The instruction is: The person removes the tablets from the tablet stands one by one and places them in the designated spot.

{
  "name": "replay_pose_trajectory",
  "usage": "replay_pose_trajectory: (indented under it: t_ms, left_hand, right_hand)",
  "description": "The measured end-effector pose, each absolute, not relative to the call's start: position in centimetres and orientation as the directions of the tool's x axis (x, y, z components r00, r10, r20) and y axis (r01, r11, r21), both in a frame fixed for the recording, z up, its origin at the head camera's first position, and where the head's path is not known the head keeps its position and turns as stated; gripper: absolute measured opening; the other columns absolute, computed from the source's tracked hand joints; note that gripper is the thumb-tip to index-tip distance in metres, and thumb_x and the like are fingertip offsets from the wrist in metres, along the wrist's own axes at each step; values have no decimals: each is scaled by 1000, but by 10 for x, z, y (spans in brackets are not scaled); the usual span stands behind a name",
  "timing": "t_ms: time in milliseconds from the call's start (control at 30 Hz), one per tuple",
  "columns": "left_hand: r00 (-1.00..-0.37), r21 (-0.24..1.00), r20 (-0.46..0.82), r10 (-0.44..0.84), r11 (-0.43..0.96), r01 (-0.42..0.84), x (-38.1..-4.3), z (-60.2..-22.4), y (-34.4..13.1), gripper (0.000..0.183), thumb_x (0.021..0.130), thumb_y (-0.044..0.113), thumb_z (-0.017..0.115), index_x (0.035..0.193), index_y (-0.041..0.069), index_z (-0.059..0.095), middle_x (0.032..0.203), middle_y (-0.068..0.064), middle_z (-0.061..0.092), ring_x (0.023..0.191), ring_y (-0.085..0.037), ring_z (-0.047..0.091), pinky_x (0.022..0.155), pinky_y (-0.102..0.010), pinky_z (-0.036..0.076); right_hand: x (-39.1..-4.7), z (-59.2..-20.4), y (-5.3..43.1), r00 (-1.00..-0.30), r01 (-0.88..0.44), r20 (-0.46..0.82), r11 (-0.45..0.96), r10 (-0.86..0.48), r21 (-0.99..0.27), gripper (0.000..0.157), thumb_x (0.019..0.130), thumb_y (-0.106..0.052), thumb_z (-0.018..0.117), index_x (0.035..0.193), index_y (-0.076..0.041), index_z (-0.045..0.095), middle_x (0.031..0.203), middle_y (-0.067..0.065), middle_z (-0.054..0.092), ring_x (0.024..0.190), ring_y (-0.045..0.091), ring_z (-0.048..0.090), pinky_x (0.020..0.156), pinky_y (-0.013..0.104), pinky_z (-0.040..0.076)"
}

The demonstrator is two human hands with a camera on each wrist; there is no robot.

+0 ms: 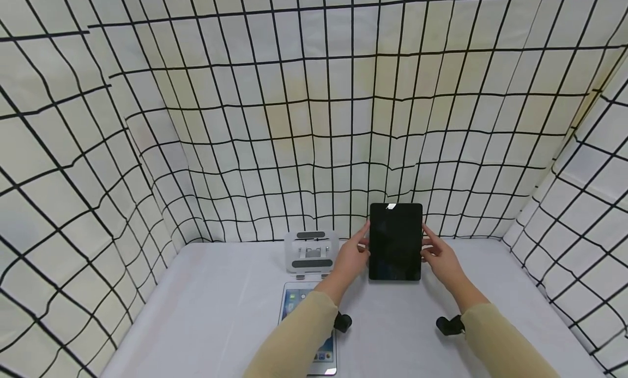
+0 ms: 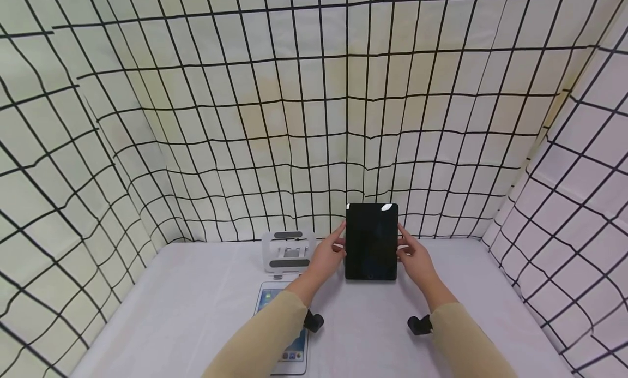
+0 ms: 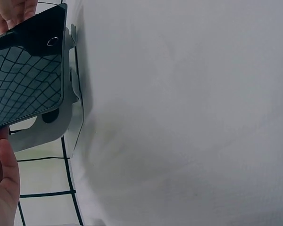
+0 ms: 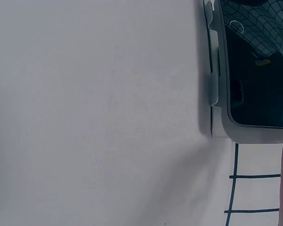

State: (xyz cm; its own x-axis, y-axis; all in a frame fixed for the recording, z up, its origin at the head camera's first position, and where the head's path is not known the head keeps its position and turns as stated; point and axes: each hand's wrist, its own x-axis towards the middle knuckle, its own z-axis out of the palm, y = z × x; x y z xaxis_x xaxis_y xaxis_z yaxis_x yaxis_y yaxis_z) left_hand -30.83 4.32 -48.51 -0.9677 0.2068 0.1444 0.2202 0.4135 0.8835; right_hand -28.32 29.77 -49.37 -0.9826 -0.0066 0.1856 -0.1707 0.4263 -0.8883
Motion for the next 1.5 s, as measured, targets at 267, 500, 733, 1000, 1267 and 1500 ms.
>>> replay_pose_trajectory:
  t_ms: [267,500,733,1000,1267,1500]
  left_hand:
    - [-966,897,131,225,389,212,-305,-489,40,81,94,-1,62,152,48,31,112,2,62,95,-11,61,74,-28,54]
    - [-962,901,135,238,374,219,-299,-487,35,82,92,-3,62,152,46,33,109,2,62,94,-11,62,76,-28,54]
    - [-960,896,115,255,390,211,-291,-483,32,83,92,-4,62,153,43,31,108,1,62,95,-10,63,76,-28,54]
    - [-959,902,94,268,385,196,-284,-483,25,81,92,-3,62,154,40,32,107,2,61,93,-10,63,74,-29,54]
    - [-952,918,100,290,341,200,-276,-480,21,84,90,-7,63,153,41,34,106,1,61,92,-12,63,71,-26,53]
    - [-959,924,74,274,342,169,-270,-482,21,85,88,-8,64,153,39,35,101,2,61,87,-10,62,68,-26,53]
  right_hand:
    - [-275,-489,299,-984,-175,178,415,-32,-893,75,96,8,52,159,-22,25,129,27,52,103,30,61,79,30,56]
    - [-270,-489,297,-986,-168,160,375,-52,-912,74,95,10,51,159,-19,25,127,28,53,95,17,63,77,27,56]
    - [-266,-490,298,-985,-173,159,318,-70,-932,75,94,12,50,158,-17,25,125,30,52,91,10,62,77,30,56]
    - [-258,-494,296,-986,-156,131,313,-100,-937,76,94,10,50,159,-19,23,127,27,51,93,13,62,77,29,56]
    - [-253,-492,298,-984,-158,123,295,-132,-942,75,94,9,51,159,-18,23,125,27,51,91,15,62,76,31,56]
    - [-246,-489,300,-983,-134,88,311,-158,-941,75,95,5,53,159,-19,22,126,27,52,93,17,62,77,31,56]
